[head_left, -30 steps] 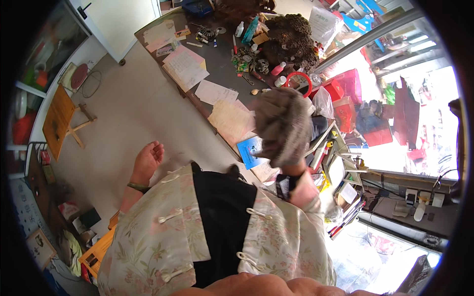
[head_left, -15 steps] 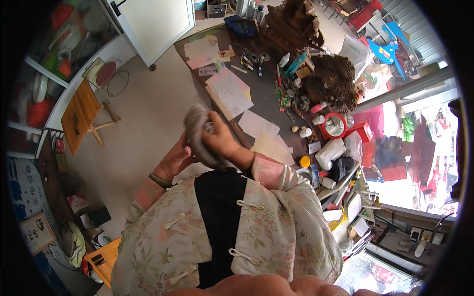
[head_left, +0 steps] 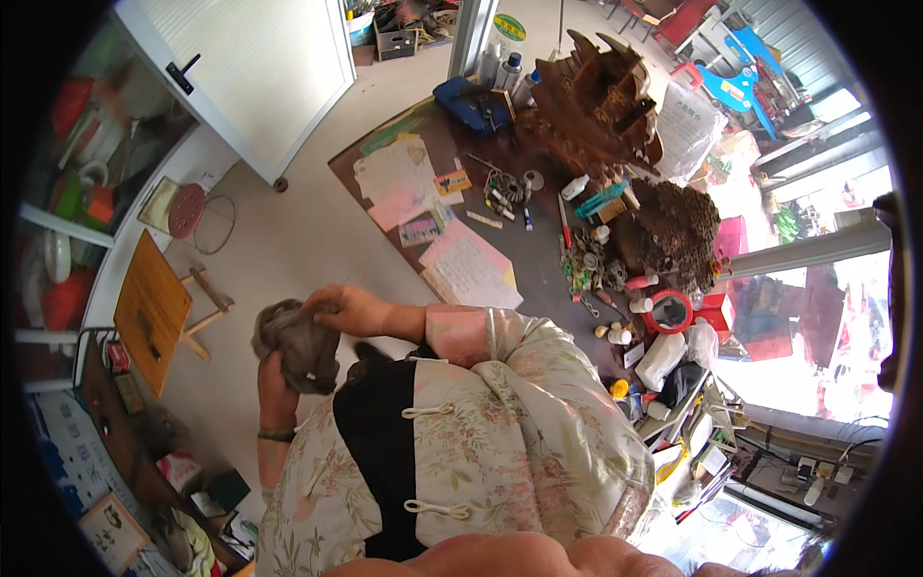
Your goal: The person wipes various surfaces in a cluttered room using a cloth, including a cabinet door, a glass display case, and a wooden sculpture. They then go outside to rinse the cloth in a basin of water and return to continue wiping.
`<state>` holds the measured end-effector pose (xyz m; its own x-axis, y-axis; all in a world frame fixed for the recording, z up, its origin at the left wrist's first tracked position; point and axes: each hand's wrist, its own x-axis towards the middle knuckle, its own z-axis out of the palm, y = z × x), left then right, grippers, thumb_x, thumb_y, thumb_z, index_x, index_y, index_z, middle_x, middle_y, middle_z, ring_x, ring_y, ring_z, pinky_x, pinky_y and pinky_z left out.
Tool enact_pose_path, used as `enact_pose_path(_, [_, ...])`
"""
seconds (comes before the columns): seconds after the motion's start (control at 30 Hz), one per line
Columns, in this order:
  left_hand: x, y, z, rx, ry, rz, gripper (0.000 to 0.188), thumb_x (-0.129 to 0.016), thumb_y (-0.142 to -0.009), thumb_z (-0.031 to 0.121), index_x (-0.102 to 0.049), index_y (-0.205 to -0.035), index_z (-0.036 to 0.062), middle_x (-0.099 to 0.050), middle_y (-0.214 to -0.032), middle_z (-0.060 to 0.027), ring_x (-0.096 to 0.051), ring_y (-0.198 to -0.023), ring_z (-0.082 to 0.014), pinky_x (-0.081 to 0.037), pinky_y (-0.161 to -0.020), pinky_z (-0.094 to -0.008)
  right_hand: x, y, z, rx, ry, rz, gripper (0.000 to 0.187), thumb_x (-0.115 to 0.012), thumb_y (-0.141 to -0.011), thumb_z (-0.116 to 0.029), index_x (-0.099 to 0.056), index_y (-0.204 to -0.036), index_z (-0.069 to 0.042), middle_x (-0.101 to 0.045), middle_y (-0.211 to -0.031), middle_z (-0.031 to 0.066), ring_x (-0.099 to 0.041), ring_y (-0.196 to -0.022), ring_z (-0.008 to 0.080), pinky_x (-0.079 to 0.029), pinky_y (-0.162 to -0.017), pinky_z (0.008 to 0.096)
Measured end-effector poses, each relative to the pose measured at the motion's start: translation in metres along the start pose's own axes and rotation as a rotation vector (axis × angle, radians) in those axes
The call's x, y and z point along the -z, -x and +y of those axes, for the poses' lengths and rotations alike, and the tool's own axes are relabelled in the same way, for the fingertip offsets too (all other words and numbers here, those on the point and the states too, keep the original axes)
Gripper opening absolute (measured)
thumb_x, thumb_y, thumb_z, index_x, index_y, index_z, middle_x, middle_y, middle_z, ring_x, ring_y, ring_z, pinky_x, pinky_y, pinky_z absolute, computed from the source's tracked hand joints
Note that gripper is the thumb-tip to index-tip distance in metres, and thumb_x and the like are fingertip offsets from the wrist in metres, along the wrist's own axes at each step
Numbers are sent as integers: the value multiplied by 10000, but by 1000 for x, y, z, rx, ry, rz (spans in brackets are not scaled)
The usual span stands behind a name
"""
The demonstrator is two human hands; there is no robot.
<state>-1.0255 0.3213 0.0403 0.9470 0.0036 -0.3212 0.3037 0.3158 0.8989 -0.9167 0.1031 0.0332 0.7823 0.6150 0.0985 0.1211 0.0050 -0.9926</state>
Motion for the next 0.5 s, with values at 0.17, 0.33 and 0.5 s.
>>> enact_pose_path(0.17, [66,-69,41,116,350,49,409,-385,-993,245,-462,-1309,-4,-531,-1297,-132,-551,-1156,-244,-482,-943,-398,0,-100,16,-79,71,-104,205,-641,-800,-86,-676,-1002,-75,-675,-970,94,-641,-938,216,-505,-825,336])
enact_pose_path(0.33, [125,-144,122,314,131,27,403,-424,-985,273,-482,-1291,19,-568,-1250,-130,-584,-1095,-222,-534,-835,-406,-4,-197,10,-102,35,62,221,-612,-790,-80,-673,-1002,-70,-678,-948,93,-637,-896,196,-505,-808,323])
enact_pose_path(0.5, [150,-234,188,377,52,-65,420,-499,-943,298,-512,-1235,-4,-631,-1090,-120,-645,-879,-238,-588,-697,-411,5,-268,15,-176,-33,277,231,-581,-764,-95,-682,-968,-57,-683,-938,132,-646,-889,257,-510,-809,349])
